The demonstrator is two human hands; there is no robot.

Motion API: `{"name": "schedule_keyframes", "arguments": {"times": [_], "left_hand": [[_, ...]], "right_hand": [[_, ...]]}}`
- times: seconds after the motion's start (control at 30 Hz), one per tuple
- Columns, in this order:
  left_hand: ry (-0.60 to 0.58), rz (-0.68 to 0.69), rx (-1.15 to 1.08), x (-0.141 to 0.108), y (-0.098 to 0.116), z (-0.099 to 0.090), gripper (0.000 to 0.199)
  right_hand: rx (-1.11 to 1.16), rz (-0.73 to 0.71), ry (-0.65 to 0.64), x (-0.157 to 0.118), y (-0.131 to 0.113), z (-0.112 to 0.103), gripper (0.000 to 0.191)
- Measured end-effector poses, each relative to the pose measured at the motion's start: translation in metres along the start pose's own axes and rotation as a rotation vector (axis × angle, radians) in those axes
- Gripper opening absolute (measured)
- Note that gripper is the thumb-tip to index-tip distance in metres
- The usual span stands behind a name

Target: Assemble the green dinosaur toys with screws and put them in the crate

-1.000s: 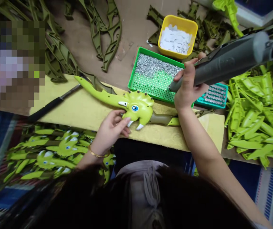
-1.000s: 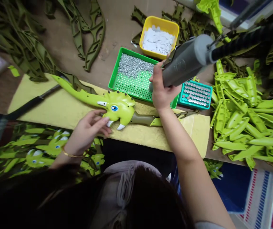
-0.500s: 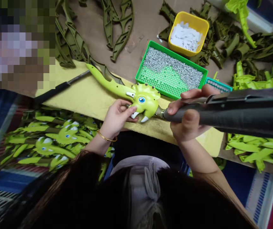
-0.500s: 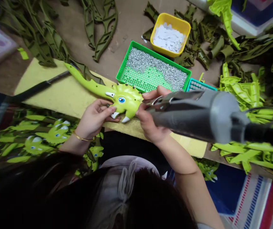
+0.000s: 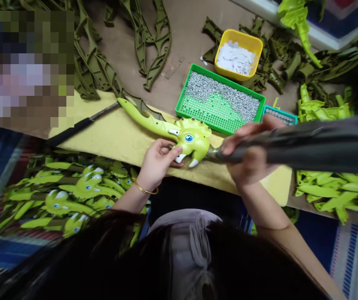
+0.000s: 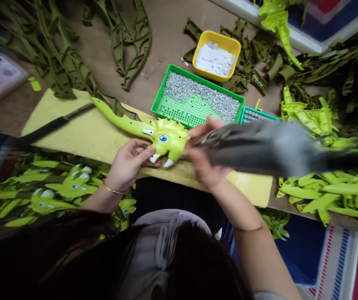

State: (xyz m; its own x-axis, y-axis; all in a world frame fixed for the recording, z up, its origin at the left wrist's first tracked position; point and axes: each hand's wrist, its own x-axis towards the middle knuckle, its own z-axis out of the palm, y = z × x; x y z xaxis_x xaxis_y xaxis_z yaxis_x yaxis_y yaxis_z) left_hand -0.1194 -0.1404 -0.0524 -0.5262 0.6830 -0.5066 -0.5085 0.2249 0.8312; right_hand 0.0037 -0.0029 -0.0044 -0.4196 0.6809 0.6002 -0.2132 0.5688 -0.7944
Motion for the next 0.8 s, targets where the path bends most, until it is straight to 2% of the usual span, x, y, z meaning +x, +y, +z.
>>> {"name": "schedule_keyframes", "arguments": {"times": [0.1,0.17,0.2,0.27,0.37,0.5,0.63,0.73,0.8], "left_hand": [[-0.044,-0.004,-0.004,0.001,-0.008,0.008,0.058],[-0.064,0.000,-0.014,0.002,-0.014,0.012,0.058],[-0.068,0.002,-0.017,0.002,-0.016,0.014,0.057],[-0.066,0.002,-0.018,0.003,-0.018,0.016,0.057],[-0.061,-0.014,-0.008,0.003,-0.017,0.016,0.058],[-0.055,-0.022,-0.002,0.003,-0.015,0.016,0.059],[-0.061,-0.035,0.003,0.003,-0.014,0.016,0.060],[-0.056,-0.025,-0.001,0.003,-0.014,0.016,0.059],[-0.050,-0.014,-0.001,0.003,-0.014,0.017,0.060]], "right_hand": [[0.044,-0.140,0.453,0.040,0.036,0.002,0.022],[0.004,-0.127,0.587,0.058,0.068,0.000,0.026],[-0.015,-0.098,0.601,0.063,0.082,-0.003,0.032],[-0.057,-0.019,0.536,0.063,0.103,-0.007,0.044],[-0.119,0.061,0.425,0.054,0.113,-0.010,0.047],[-0.151,0.028,0.490,0.050,0.106,-0.006,0.039],[-0.156,-0.020,0.497,0.058,0.096,-0.005,0.041],[-0.142,-0.062,0.513,0.059,0.076,-0.006,0.047],[-0.071,-0.080,0.477,0.052,0.055,-0.006,0.041]]}}
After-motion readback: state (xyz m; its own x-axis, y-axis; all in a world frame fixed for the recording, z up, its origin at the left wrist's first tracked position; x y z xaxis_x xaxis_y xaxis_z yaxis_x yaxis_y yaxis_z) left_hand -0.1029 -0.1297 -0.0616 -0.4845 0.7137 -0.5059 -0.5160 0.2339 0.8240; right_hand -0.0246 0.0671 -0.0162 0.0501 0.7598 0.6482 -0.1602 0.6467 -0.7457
